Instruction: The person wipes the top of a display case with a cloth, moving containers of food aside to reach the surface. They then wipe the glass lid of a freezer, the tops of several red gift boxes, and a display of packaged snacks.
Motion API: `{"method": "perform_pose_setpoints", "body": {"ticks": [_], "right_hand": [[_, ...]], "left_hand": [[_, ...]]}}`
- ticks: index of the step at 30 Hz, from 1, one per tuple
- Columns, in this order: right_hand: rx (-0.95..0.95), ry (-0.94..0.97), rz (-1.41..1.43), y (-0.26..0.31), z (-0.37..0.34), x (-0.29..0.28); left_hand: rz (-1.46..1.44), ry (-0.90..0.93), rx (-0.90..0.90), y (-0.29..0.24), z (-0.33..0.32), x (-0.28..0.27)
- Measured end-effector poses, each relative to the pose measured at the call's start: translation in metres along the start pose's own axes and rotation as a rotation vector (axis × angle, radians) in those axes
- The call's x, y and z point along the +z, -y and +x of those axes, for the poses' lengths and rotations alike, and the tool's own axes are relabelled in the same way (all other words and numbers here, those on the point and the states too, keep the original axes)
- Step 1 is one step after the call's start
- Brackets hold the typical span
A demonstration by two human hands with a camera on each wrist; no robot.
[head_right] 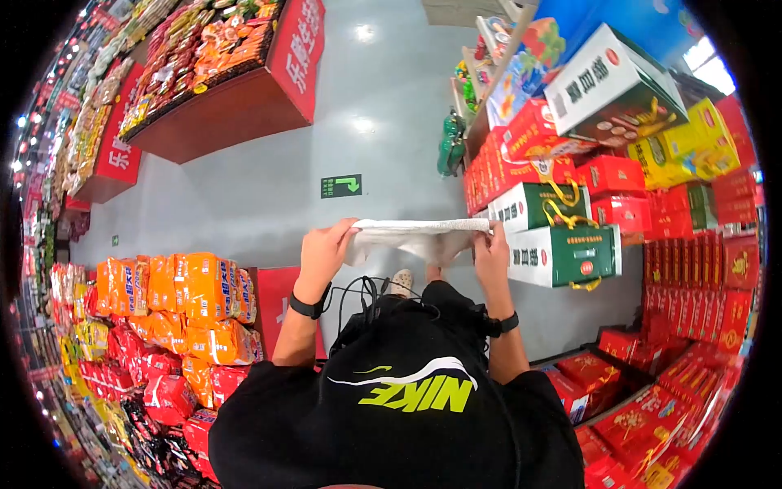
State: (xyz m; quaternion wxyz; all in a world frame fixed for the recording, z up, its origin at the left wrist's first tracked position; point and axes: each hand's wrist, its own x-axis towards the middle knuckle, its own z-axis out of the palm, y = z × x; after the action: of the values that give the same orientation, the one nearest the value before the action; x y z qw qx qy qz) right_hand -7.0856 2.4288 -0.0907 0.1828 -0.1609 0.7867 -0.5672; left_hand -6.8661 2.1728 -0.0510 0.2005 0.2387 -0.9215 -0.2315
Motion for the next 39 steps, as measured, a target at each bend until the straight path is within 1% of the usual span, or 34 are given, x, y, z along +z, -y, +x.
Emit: {"method": "perform_pose_setpoints", "body": {"ticks": [2,4,5,6,8,9,10,12,13,14,15,16,17,18,19,20,21,22,23,24,25,26,27,29,30,32,33,34,37,38,39], "right_hand": [[-0.037,0.039,0.047,-0.011,0.027,0.016],[-0.031,0.024,0.024,0.002,0.053,0.032],[0.004,0.064,0.127,0.001,0.07,0.038],[-0.002,0.075,0.137,0.001,0.089,0.044],[-0.136,0.027,0.045,0.002,0.129,0.055],[-0.083,0.048,0.146,0.007,0.149,0.06],[-0.089,0.054,0.157,0.012,0.172,0.066],[0.151,0.095,0.405,0.025,0.217,0.078],[0.176,0.12,0.485,0.032,0.241,0.082],[0.17,0.122,0.493,0.039,0.262,0.085],[0.194,0.135,0.547,0.059,0.278,0.086],[0.216,0.149,0.598,0.071,0.297,0.088],[0.2,0.182,0.586,0.065,0.321,0.09],[0.21,0.183,0.58,0.075,0.337,0.092],[0.201,0.237,0.632,0.091,0.348,0.094],[0.189,0.289,0.682,0.1,0.358,0.095],[0.197,0.308,0.648,0.104,0.371,0.094],[0.183,0.303,0.645,0.102,0.387,0.096],[0.158,0.334,0.687,0.092,0.4,0.1],[0.138,0.366,0.729,0.089,0.41,0.102],[0.193,0.425,0.798,0.087,0.421,0.101],[0.194,0.418,0.795,0.084,0.431,0.103],[0.206,0.377,0.742,0.091,0.44,0.108],[0.256,0.327,0.671,0.101,0.464,0.116],[0.258,0.315,0.67,0.102,0.476,0.122],[0.231,0.298,0.675,0.102,0.505,0.138],[0.244,0.287,0.702,0.102,0.521,0.144],[0.241,0.265,0.7,0.103,0.536,0.15],[0.294,0.172,0.774,0.121,0.591,0.162],[0.291,0.149,0.773,0.128,0.607,0.166],[0.251,0.093,0.757,0.137,0.626,0.17]], "left_hand": [[0.039,-0.034,-0.007,0.011,0.014,0.0],[0.051,-0.033,-0.045,0.019,0.035,-0.002],[0.055,-0.03,-0.069,0.022,0.049,-0.003],[0.068,-0.038,-0.073,0.026,0.064,-0.002],[0.085,-0.073,-0.053,0.033,0.098,-0.001],[0.097,-0.078,-0.055,0.035,0.115,-0.001],[0.143,-0.09,-0.027,0.037,0.136,-0.003],[0.197,-0.103,0.004,0.038,0.181,-0.01],[0.106,-0.15,-0.009,0.037,0.203,-0.014],[0.015,-0.199,-0.018,0.037,0.225,-0.018],[0.026,-0.174,-0.071,0.035,0.244,-0.025],[0.029,-0.181,-0.07,0.038,0.262,-0.025],[-0.06,-0.206,-0.108,0.042,0.278,-0.023],[-0.151,-0.221,-0.152,0.045,0.289,-0.021],[-0.156,-0.208,-0.166,0.047,0.296,-0.017],[-0.248,-0.194,-0.22,0.047,0.303,-0.014],[-0.34,-0.193,-0.26,0.05,0.317,-0.011],[-0.432,-0.196,-0.29,0.054,0.335,-0.009],[-0.498,-0.158,-0.334,0.056,0.348,-0.009],[-0.506,-0.156,-0.331,0.062,0.361,-0.002],[-0.56,-0.173,-0.318,0.07,0.374,0.007],[-0.612,-0.187,-0.306,0.079,0.389,0.013],[-0.617,-0.181,-0.304,0.086,0.407,0.017],[-0.476,-0.107,-0.204,0.103,0.444,0.024],[-0.482,-0.098,-0.199,0.112,0.464,0.027],[-0.381,-0.077,-0.089,0.13,0.507,0.035],[-0.446,-0.067,-0.134,0.138,0.529,0.04],[-0.459,-0.054,-0.121,0.148,0.552,0.044],[-0.375,0.092,-0.01,0.18,0.632,0.05],[-0.387,0.106,0.005,0.189,0.658,0.052],[-0.353,0.082,0.072,0.198,0.685,0.055]]}}
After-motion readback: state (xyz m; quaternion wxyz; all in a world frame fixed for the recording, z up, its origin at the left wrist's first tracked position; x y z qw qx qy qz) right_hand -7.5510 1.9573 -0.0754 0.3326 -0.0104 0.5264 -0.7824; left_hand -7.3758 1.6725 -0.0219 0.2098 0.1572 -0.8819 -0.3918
